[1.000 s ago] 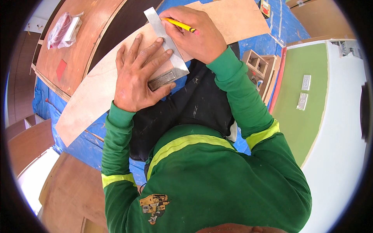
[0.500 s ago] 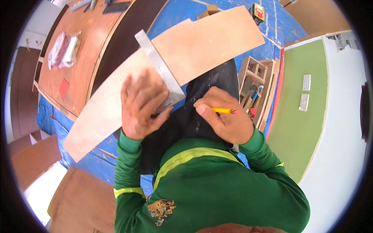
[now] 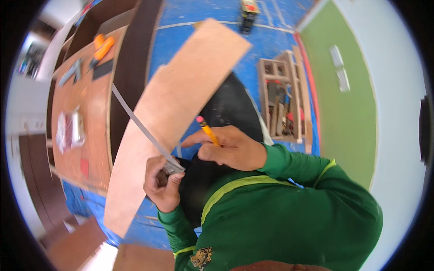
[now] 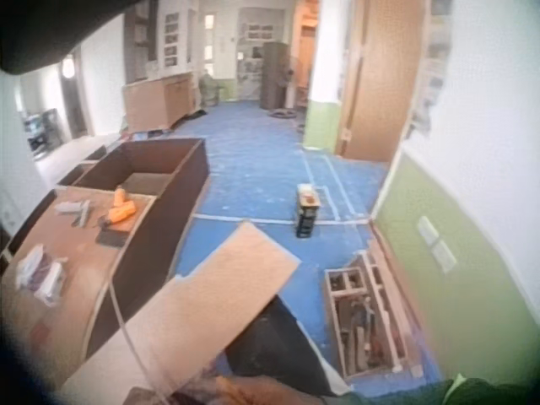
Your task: The person measures and marks a wooden board with a tape measure, pencil, and try square, then uses a hand saw to cut along the marked line. The person repeats measuring and marking on the cut piece.
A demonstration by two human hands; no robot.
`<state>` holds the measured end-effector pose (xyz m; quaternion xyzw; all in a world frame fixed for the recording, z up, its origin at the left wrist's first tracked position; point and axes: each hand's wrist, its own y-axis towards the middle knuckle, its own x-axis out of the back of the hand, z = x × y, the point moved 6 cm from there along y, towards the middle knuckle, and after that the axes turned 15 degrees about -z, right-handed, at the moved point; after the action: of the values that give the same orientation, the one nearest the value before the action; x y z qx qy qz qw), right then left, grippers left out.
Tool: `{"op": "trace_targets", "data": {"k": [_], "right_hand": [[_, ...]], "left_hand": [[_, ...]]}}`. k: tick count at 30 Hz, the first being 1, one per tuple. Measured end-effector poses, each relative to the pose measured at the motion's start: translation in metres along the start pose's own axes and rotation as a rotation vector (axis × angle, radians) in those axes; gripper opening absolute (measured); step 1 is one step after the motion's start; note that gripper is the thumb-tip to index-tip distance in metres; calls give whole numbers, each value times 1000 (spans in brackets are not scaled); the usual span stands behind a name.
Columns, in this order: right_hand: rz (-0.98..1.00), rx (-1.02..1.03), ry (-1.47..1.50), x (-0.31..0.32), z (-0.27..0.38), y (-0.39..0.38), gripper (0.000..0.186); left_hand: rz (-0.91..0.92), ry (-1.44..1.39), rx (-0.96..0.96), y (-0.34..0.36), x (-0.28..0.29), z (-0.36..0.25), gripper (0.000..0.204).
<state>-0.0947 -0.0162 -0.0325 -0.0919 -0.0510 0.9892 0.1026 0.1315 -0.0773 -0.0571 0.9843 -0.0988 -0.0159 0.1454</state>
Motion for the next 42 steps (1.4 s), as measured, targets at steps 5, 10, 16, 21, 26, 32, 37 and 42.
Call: {"op": "trace_targets", "data": {"k": [5, 10, 16, 21, 26, 32, 37, 42], "right_hand": [[-239, 230, -129, 36, 8, -10, 14], [-554, 107, -179, 108, -15, -37, 18], [-749, -137, -55, 185, -61, -78, 29], [-863, -131, 50, 218, -90, -86, 29], [-933, -138, 23, 250, -124, -86, 29], [-908, -176, -698, 264, -170, -74, 28], [-490, -383, -1144, 250, -299, -69, 18], [-468, -470, -1192, 217, -349, -88, 16]], "left_hand": [[302, 412, -167, -3, -66, -33, 47], [553, 367, -209, 1, -150, -36, 53], [766, 321, -235, -15, -212, -12, 70], [830, 290, -172, -25, -256, -3, 73], [849, 260, -186, -24, -289, 27, 75], [870, 313, -178, -31, -279, 17, 74], [1108, 86, 130, -13, -222, -44, 74], [917, 48, 189, 14, -137, -33, 94]]}}
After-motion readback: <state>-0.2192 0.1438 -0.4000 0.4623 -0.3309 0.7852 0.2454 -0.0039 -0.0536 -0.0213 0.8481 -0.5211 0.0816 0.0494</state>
